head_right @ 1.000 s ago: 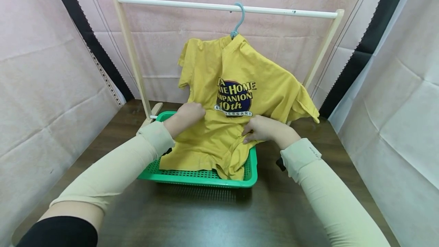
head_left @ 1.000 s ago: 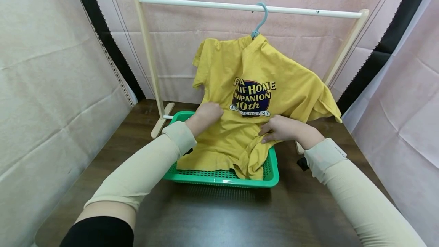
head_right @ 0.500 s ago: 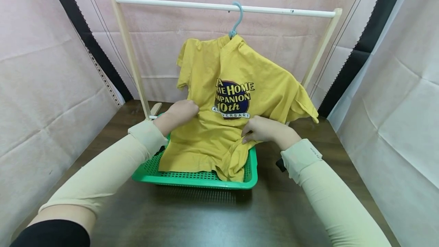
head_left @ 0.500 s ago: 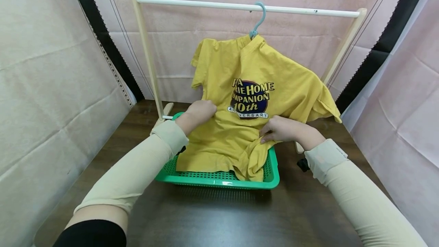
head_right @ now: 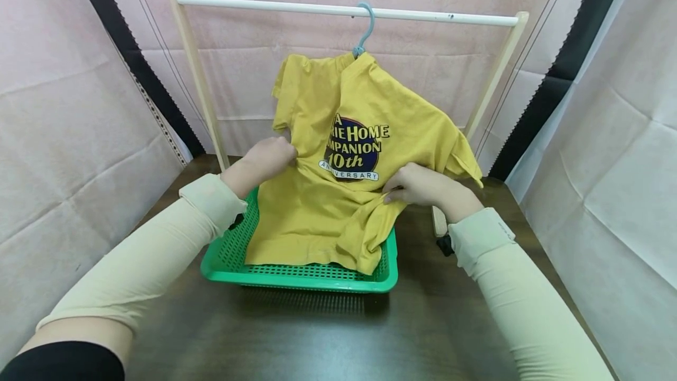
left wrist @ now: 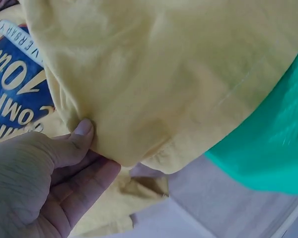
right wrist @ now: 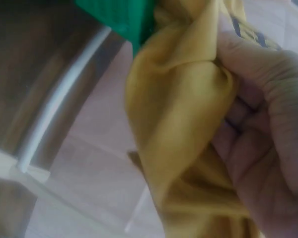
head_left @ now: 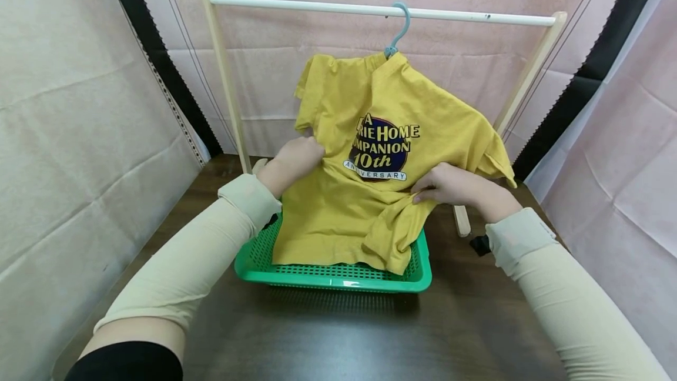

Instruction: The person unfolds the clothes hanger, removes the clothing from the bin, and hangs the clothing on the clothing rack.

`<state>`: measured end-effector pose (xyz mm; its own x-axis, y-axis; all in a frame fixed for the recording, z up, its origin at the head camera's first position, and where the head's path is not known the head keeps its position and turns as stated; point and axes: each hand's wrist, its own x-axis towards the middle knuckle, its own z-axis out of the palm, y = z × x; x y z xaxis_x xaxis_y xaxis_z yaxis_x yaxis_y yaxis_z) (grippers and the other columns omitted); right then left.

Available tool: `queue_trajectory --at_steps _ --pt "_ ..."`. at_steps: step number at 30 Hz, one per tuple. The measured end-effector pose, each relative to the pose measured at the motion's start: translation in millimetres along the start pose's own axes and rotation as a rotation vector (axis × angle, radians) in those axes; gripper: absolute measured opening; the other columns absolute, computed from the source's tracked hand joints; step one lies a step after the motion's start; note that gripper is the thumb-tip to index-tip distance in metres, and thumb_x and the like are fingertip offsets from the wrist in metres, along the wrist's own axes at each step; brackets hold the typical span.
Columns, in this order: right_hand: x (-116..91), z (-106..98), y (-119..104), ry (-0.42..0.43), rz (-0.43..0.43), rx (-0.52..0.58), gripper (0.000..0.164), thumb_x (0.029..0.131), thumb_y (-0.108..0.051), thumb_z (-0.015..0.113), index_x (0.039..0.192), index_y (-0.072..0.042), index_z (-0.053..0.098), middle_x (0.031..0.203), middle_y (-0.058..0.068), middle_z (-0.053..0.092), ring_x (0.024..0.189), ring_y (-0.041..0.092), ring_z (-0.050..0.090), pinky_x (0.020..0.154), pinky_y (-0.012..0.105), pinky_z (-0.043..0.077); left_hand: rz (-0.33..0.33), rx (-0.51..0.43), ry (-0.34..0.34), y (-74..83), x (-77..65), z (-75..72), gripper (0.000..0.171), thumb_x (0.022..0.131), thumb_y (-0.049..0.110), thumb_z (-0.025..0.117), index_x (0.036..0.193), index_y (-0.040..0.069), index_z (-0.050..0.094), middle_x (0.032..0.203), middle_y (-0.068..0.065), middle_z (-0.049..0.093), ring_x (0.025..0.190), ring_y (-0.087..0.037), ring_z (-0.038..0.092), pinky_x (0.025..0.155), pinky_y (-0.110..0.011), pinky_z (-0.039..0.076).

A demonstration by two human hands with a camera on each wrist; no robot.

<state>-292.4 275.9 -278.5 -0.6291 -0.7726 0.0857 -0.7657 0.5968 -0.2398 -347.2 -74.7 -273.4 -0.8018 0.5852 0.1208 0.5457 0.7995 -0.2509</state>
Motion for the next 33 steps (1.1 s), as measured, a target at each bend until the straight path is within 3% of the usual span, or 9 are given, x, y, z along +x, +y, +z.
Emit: queue_trajectory --at_steps 4,8,13,17,20,23,28,33 --pt "-6.2 -8.7 5.8 0.095 0.012 0.006 0.004 0.091 -0.017 0.077 0.093 -0.018 0.08 0.088 -0.012 0.074 0.072 0.003 0.064 0.065 0.025 0.053 -0.067 -0.014 0.02 -9.7 0.2 -11.4 0.024 0.097 -0.006 0.051 0.094 0.003 0.073 0.101 -0.02 0.069 0.088 -0.035 0.067 0.072 -0.047 0.058" --pt "-8.8 -14.1 13.1 0.195 -0.023 -0.056 0.006 0.089 -0.012 0.078 0.094 -0.015 0.08 0.089 -0.009 0.075 0.075 0.005 0.066 0.067 0.027 0.054 -0.153 -0.058 0.067 -17.9 0.4 -18.5 0.023 0.099 -0.006 0.053 0.094 0.004 0.073 0.095 -0.018 0.069 0.085 -0.034 0.067 0.069 -0.045 0.058" --pt "-9.0 -17.2 18.6 0.329 -0.033 -0.178 0.006 0.087 -0.007 0.079 0.092 -0.011 0.079 0.082 -0.004 0.074 0.065 0.005 0.061 0.06 0.029 0.052 -0.238 -0.074 0.215 -20.1 -0.5 -22.0 0.026 0.101 -0.002 0.053 0.092 0.006 0.076 0.094 -0.014 0.064 0.081 -0.033 0.064 0.061 -0.045 0.057" --pt "-8.7 -16.7 19.1 0.309 0.038 -0.201 0.005 0.09 -0.007 0.076 0.094 -0.009 0.078 0.081 -0.002 0.073 0.064 0.007 0.06 0.061 0.031 0.051 -0.278 -0.116 0.304 -14.9 0.9 -20.9 0.027 0.099 0.0 0.051 0.086 0.005 0.075 0.09 -0.014 0.064 0.077 -0.035 0.062 0.057 -0.048 0.055" --pt "-6.7 -13.3 17.1 0.228 0.073 -0.186 0.008 0.092 -0.009 0.074 0.099 -0.008 0.078 0.089 0.001 0.074 0.071 0.011 0.065 0.066 0.035 0.053 -0.267 -0.14 0.277 -8.7 2.8 -16.8 0.027 0.098 0.001 0.051 0.08 0.003 0.071 0.08 -0.017 0.066 0.067 -0.033 0.064 0.055 -0.047 0.054" --pt "-4.2 -8.6 13.3 0.167 0.064 -0.166 0.013 0.092 -0.011 0.075 0.105 -0.008 0.077 0.097 0.003 0.076 0.079 0.013 0.068 0.071 0.037 0.055 -0.244 -0.156 0.194 -2.6 4.6 -12.5 0.026 0.1 0.005 0.051 0.082 0.005 0.07 0.08 -0.017 0.066 0.065 -0.029 0.062 0.055 -0.043 0.053" --pt "-0.4 0.4 5.6 0.15 0.0 -0.13 0.016 0.091 -0.014 0.076 0.106 -0.009 0.077 0.099 0.001 0.076 0.082 0.012 0.07 0.073 0.036 0.056 -0.208 -0.208 0.028 5.3 5.2 -7.6 0.014 0.1 0.015 0.059 0.102 0.008 0.071 0.091 -0.013 0.069 0.074 -0.026 0.066 0.062 -0.039 0.054" --pt "4.0 8.7 -4.2 0.165 -0.064 -0.094 0.019 0.092 -0.018 0.076 0.108 -0.008 0.077 0.101 0.003 0.076 0.086 0.014 0.071 0.075 0.037 0.057 -0.143 -0.226 -0.031 12.1 1.4 -3.3 0.016 0.099 0.022 0.064 0.105 0.007 0.069 0.095 -0.013 0.069 0.082 -0.029 0.068 0.069 -0.042 0.056"
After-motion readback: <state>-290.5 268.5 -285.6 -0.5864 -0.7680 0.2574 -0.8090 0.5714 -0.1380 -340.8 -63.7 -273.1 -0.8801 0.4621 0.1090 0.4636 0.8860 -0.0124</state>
